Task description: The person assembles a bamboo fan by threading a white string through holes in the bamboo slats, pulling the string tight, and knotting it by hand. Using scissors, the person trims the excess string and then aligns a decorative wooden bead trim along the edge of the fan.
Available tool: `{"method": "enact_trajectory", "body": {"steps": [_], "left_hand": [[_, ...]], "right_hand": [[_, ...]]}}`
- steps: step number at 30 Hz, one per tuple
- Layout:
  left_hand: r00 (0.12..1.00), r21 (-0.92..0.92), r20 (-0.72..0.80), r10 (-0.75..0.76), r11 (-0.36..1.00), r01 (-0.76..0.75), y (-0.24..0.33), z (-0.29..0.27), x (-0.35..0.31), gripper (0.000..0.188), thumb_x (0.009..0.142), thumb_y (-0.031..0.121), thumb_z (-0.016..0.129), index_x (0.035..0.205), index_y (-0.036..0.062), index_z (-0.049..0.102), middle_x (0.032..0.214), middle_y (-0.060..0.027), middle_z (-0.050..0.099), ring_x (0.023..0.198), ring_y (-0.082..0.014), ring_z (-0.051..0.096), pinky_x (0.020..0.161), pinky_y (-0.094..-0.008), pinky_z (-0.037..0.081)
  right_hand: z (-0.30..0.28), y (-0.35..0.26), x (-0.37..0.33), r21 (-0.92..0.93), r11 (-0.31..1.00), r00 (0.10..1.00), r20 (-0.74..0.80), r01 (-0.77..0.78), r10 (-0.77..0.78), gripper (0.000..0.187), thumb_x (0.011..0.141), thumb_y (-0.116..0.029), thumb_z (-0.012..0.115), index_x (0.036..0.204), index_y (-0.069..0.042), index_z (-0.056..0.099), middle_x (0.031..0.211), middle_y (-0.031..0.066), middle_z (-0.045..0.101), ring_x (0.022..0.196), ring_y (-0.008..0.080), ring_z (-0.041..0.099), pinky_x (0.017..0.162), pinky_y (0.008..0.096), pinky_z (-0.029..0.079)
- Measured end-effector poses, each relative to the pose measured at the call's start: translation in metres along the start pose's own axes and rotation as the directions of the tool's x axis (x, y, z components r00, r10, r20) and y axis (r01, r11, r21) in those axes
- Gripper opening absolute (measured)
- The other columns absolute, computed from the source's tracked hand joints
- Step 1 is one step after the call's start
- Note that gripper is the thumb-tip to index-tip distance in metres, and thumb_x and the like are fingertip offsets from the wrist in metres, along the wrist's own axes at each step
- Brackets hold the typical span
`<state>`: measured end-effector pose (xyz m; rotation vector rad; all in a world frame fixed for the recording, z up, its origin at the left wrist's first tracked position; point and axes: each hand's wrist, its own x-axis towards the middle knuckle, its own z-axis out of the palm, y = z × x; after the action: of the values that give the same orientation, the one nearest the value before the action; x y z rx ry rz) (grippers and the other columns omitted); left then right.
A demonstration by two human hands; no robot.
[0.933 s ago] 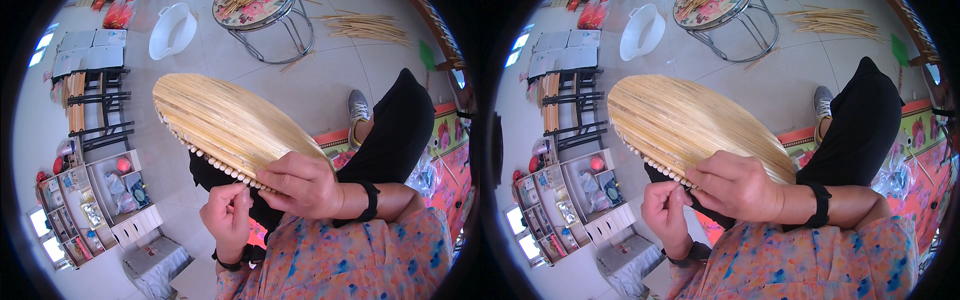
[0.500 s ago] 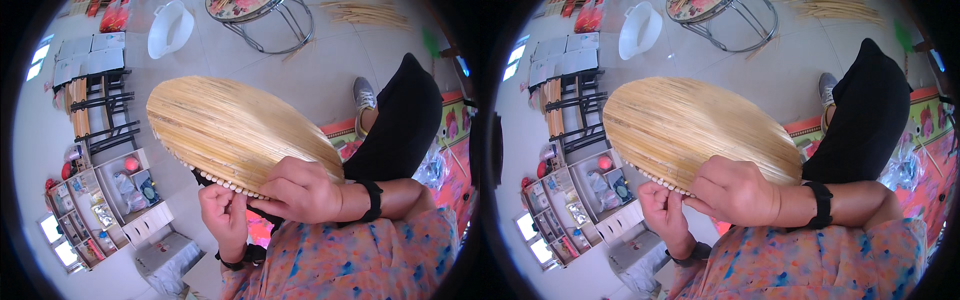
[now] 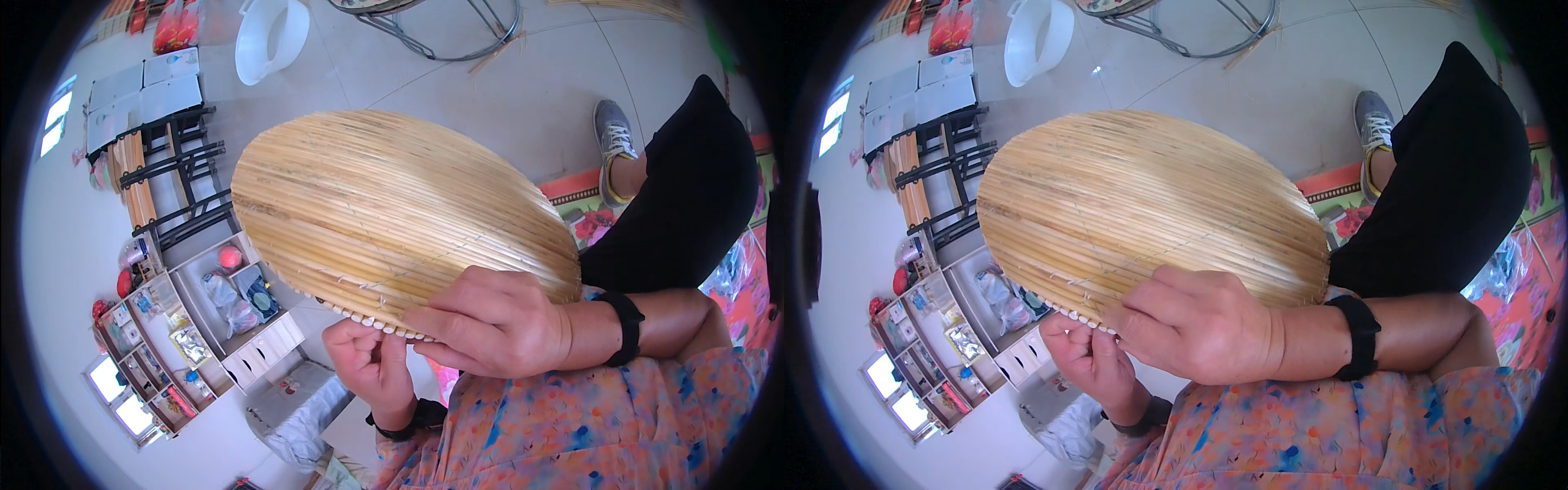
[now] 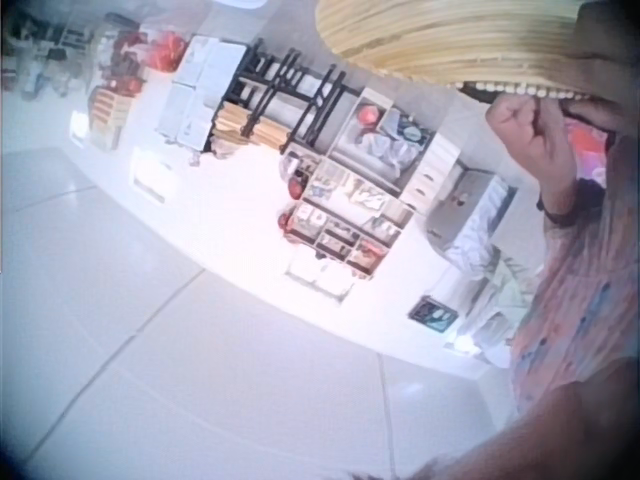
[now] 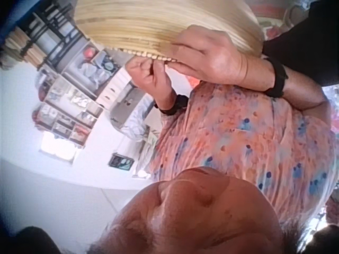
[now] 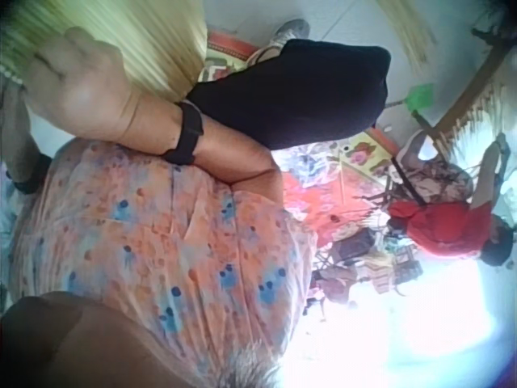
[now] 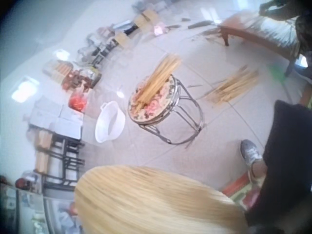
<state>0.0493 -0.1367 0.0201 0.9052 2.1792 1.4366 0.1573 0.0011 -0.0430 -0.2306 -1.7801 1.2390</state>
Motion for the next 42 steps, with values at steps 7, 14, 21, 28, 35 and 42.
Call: {"method": "enact_trajectory", "body": {"steps": [7,14,21,28,35,42], "left_hand": [[0.995,-0.126,-0.096,-0.015,0.992,0.003,0.013,0.018,0.004,0.036,0.088,-0.011,0.053,0.114,0.0033,0.034,0.087,-0.0072,0.055,0.073,-0.0103,0.055,0.069,-0.0209,0.047],[0.998,-0.052,-0.016,0.061,0.997,-0.062,0.011,0.027,0.017,0.032,0.092,-0.009,0.052,0.117,0.0017,0.035,0.083,-0.0092,0.061,0.07,-0.0117,0.06,0.065,-0.0213,0.048],[0.984,-0.099,0.039,0.171,0.981,-0.167,-0.012,0.03,0.016,0.027,0.093,-0.008,0.054,0.112,0.0007,0.037,0.082,-0.0104,0.063,0.071,-0.012,0.061,0.066,-0.023,0.048],[0.971,0.007,0.041,0.236,0.972,-0.236,-0.012,0.031,0.02,0.022,0.094,-0.006,0.053,0.108,0.0008,0.038,0.081,-0.0082,0.06,0.07,-0.011,0.061,0.065,-0.0232,0.05],[0.951,0.135,0.086,0.298,0.942,-0.307,0.008,0.024,0.029,0.018,0.095,0.004,0.057,0.108,0.0025,0.045,0.069,-0.0103,0.06,0.059,-0.0249,0.065,0.056,-0.0322,0.051],[0.755,0.745,0.219,0.619,0.393,-0.538,0.049,-0.03,0.079,0.044,0.08,0.007,0.069,0.122,0.0094,0.056,0.121,-0.0151,0.057,0.122,-0.0357,0.051,0.097,-0.0515,0.041]], "right_hand": [[0.001,-0.001,0.005,-0.089,0.995,0.999,0.016,0.039,-0.037,0.035,0.067,-0.01,0.082,0.099,0.001,0.07,0.084,0.008,0.062,0.061,0.0206,0.06,0.052,0.03,0.051],[-0.002,-0.005,0.013,-0.132,0.991,0.999,-0.049,0.003,-0.009,0.035,0.063,-0.006,0.083,0.096,-0.001,0.072,0.083,0.0061,0.063,0.064,0.0214,0.063,0.054,0.0313,0.052],[0.0,-0.004,0.007,-0.201,0.979,0.996,-0.083,0.018,-0.035,0.035,0.062,-0.003,0.082,0.095,-0.003,0.073,0.082,0.0066,0.064,0.063,0.0203,0.063,0.052,0.0304,0.052],[0.0,-0.009,0.005,-0.207,0.978,0.999,-0.04,-0.005,-0.004,0.032,0.065,0.0,0.079,0.096,-0.001,0.07,0.082,0.0096,0.064,0.068,0.0248,0.065,0.058,0.0333,0.054],[0.003,-0.006,0.004,-0.267,0.963,0.997,-0.08,-0.041,0.02,0.033,0.066,-0.003,0.079,0.097,-0.004,0.07,0.083,0.009,0.064,0.066,0.0265,0.064,0.057,0.034,0.054],[-0.006,-0.008,0.004,-0.28,0.96,1.0,0.006,-0.025,0.028,0.031,0.068,-0.005,0.079,0.098,-0.005,0.07,0.085,0.0091,0.064,0.064,0.0265,0.064,0.056,0.0344,0.053]]}}
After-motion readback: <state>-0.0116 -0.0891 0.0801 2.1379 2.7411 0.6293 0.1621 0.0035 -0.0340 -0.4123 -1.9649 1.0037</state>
